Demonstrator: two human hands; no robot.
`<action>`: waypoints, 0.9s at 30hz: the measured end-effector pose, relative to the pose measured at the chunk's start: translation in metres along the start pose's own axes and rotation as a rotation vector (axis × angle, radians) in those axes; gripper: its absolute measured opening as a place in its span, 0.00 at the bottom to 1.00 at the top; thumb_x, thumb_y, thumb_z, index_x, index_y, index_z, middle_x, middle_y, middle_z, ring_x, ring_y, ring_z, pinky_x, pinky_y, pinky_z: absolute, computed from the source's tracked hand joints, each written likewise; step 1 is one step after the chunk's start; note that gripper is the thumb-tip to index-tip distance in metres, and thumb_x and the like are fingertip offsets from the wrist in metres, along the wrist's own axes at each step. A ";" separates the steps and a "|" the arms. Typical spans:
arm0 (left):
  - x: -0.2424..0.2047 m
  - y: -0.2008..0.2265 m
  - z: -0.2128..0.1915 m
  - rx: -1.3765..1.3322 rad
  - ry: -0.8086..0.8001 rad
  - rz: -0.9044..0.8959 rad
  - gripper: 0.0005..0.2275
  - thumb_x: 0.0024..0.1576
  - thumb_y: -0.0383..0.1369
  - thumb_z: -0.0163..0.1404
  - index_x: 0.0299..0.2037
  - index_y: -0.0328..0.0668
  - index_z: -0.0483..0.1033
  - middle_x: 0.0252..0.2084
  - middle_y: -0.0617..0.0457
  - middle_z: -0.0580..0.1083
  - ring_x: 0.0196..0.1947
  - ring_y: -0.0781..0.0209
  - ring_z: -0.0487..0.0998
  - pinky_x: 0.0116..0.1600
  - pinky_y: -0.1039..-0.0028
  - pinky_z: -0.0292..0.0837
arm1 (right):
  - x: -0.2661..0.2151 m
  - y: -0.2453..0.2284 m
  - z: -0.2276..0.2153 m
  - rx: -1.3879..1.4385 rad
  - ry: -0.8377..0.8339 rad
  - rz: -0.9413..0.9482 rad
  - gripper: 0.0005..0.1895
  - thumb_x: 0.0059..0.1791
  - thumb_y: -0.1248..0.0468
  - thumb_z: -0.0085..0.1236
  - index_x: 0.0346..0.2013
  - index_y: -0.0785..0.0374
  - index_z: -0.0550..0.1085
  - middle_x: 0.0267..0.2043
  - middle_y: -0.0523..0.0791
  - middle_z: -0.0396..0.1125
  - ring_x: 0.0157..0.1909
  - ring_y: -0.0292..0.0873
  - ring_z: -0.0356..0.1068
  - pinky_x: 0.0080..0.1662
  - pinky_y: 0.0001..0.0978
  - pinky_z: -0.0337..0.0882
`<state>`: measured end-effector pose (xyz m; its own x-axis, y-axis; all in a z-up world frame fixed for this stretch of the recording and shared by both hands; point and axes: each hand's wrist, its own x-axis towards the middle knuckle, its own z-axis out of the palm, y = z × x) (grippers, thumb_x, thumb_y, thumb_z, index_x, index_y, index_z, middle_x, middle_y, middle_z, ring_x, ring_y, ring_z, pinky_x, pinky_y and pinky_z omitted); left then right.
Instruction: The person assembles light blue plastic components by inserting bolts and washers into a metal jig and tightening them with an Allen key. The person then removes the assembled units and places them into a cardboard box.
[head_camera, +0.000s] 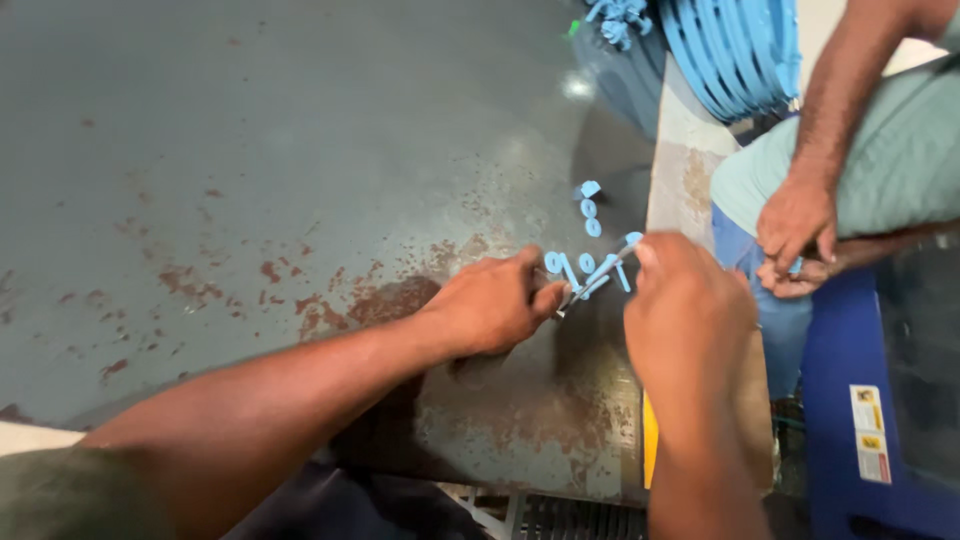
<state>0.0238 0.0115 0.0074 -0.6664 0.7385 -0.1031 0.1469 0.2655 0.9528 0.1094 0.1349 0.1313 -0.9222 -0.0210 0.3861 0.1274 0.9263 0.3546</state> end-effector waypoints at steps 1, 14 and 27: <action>-0.001 -0.002 -0.002 -0.026 0.045 0.001 0.25 0.60 0.52 0.44 0.56 0.39 0.69 0.45 0.37 0.79 0.50 0.37 0.77 0.56 0.53 0.70 | -0.012 -0.015 -0.011 0.042 -0.005 0.049 0.05 0.53 0.70 0.53 0.40 0.61 0.76 0.31 0.48 0.71 0.37 0.57 0.71 0.43 0.51 0.66; 0.015 -0.008 -0.016 -0.373 -0.126 0.047 0.25 0.56 0.51 0.49 0.52 0.36 0.72 0.27 0.41 0.79 0.32 0.44 0.83 0.41 0.57 0.77 | -0.042 0.008 0.086 0.321 -0.297 0.107 0.14 0.42 0.71 0.53 0.39 0.60 0.81 0.27 0.55 0.70 0.33 0.59 0.72 0.38 0.50 0.70; 0.018 -0.016 -0.011 -0.220 0.184 -0.056 0.22 0.58 0.49 0.49 0.49 0.35 0.73 0.39 0.38 0.79 0.43 0.41 0.81 0.50 0.57 0.74 | -0.074 -0.075 -0.016 0.408 -0.129 0.064 0.08 0.45 0.69 0.52 0.38 0.61 0.75 0.29 0.44 0.74 0.34 0.48 0.76 0.42 0.48 0.67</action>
<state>0.0014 0.0140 -0.0061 -0.7933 0.5962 -0.1231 -0.0424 0.1476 0.9881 0.1742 0.0608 0.0896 -0.9584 0.0646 0.2780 0.0549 0.9976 -0.0428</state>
